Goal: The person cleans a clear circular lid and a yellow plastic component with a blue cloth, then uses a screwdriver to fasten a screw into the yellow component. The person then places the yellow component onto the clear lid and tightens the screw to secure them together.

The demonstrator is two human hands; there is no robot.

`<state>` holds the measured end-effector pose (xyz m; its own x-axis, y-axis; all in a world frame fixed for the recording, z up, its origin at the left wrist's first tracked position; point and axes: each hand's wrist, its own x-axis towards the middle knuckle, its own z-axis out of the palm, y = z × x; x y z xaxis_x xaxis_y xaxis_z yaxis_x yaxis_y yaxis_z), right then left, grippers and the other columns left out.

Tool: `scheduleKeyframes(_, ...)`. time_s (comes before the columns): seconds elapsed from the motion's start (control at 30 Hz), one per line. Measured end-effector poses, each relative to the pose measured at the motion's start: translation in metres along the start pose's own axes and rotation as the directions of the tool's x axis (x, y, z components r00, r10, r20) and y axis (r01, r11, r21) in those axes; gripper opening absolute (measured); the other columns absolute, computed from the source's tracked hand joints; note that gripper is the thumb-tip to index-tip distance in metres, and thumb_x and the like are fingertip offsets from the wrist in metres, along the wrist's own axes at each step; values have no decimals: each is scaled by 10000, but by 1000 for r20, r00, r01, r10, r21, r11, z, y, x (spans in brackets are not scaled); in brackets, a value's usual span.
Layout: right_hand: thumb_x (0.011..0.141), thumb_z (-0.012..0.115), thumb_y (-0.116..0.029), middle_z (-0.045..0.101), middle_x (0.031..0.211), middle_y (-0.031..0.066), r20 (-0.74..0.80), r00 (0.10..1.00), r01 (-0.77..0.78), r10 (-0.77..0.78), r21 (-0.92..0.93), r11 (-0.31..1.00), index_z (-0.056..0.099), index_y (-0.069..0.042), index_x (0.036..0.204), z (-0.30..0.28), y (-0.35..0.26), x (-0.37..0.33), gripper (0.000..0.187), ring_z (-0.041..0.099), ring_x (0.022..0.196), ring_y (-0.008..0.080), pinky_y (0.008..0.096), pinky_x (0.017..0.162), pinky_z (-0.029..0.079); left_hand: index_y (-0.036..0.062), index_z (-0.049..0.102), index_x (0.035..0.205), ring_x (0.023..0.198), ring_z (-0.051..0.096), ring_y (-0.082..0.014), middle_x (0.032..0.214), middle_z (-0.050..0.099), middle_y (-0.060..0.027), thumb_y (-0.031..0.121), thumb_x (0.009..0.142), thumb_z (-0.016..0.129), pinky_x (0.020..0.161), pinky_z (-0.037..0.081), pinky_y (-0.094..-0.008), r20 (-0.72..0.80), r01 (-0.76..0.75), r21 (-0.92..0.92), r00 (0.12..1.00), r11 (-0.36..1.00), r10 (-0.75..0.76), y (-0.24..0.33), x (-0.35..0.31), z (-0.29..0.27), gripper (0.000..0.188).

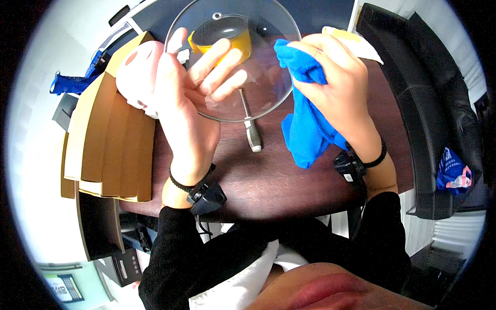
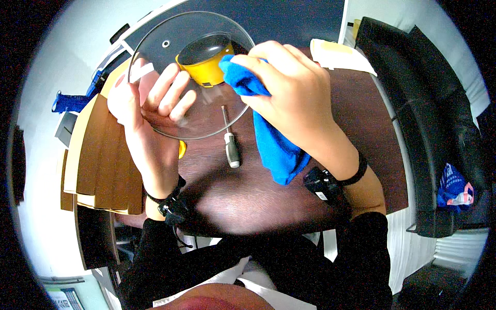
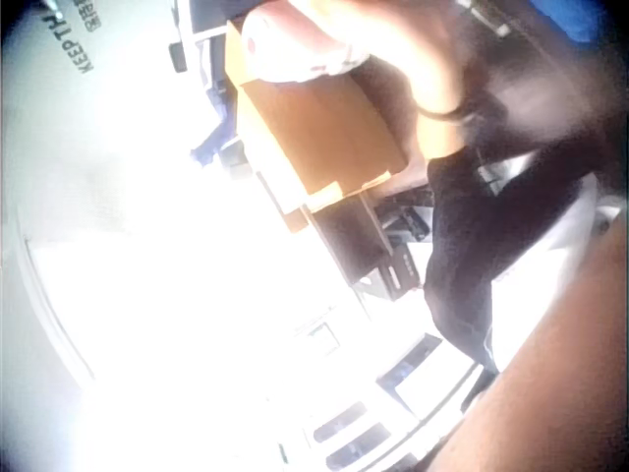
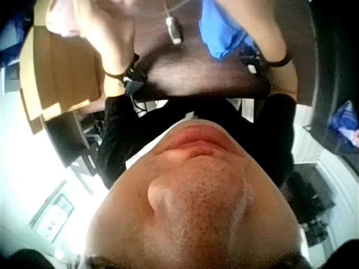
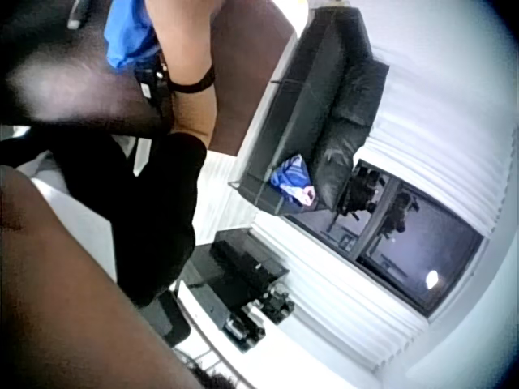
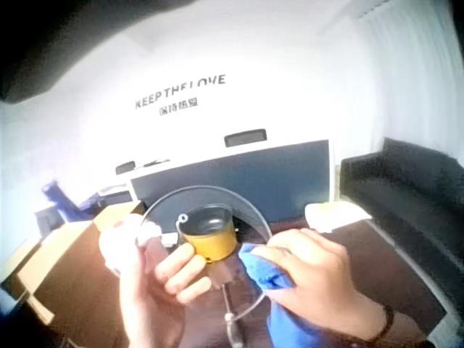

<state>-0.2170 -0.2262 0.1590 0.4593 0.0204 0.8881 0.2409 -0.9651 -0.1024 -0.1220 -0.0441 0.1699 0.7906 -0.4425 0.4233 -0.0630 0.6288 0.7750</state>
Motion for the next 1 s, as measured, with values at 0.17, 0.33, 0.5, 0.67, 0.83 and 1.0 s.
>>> scheduleKeyframes(0.17,584,734,-180,591,875,21,-53,995,86,-88,-42,995,641,-132,972,-1,-6,1,402,591,769,212,316,641,489,75,350,1333,898,652,-324,1053,597,-282,400,967,378,721,568,-383,38,29,66,999,997,-31,-2,-12,15,490)
scheduleKeyframes(0.33,594,718,-195,584,866,25,-94,980,169,-176,-74,983,635,-134,979,3,-15,-2,398,576,727,205,305,596,480,38,313,1341,898,649,-325,1219,504,-174,336,972,388,674,587,-365,68,-13,173,998,985,1,-6,-18,23,479)
scheduleKeyframes(0.5,590,724,-202,579,841,23,-111,983,142,-149,-68,988,633,-128,977,8,-11,-3,404,572,720,208,309,595,480,8,413,1279,831,671,-300,983,627,-266,343,977,391,662,578,-349,77,-53,187,996,981,39,-7,-16,21,452)
scheduleKeyframes(0.67,583,734,-204,583,846,21,-78,992,94,-99,-63,994,634,-132,970,4,-9,-3,406,575,732,210,311,610,483,-3,422,1270,822,672,-301,952,635,-263,344,975,397,661,580,-351,63,-28,174,998,984,17,-5,-14,17,456)
scheduleKeyframes(0.83,569,739,-213,574,848,18,-22,995,97,-100,-100,990,629,-130,982,2,-13,-4,435,571,741,202,307,615,485,-1,430,1264,827,672,-307,957,633,-270,350,973,399,658,581,-357,51,-72,172,997,982,64,-4,-11,12,457)
scheduleKeyframes(1.0,562,738,-223,564,849,14,-23,995,96,-98,-73,993,627,-133,994,9,-16,-6,455,566,741,196,304,610,485,4,445,1252,786,676,-270,952,637,-248,337,971,413,642,579,-333,-5,-72,171,997,983,74,-3,-9,16,437)
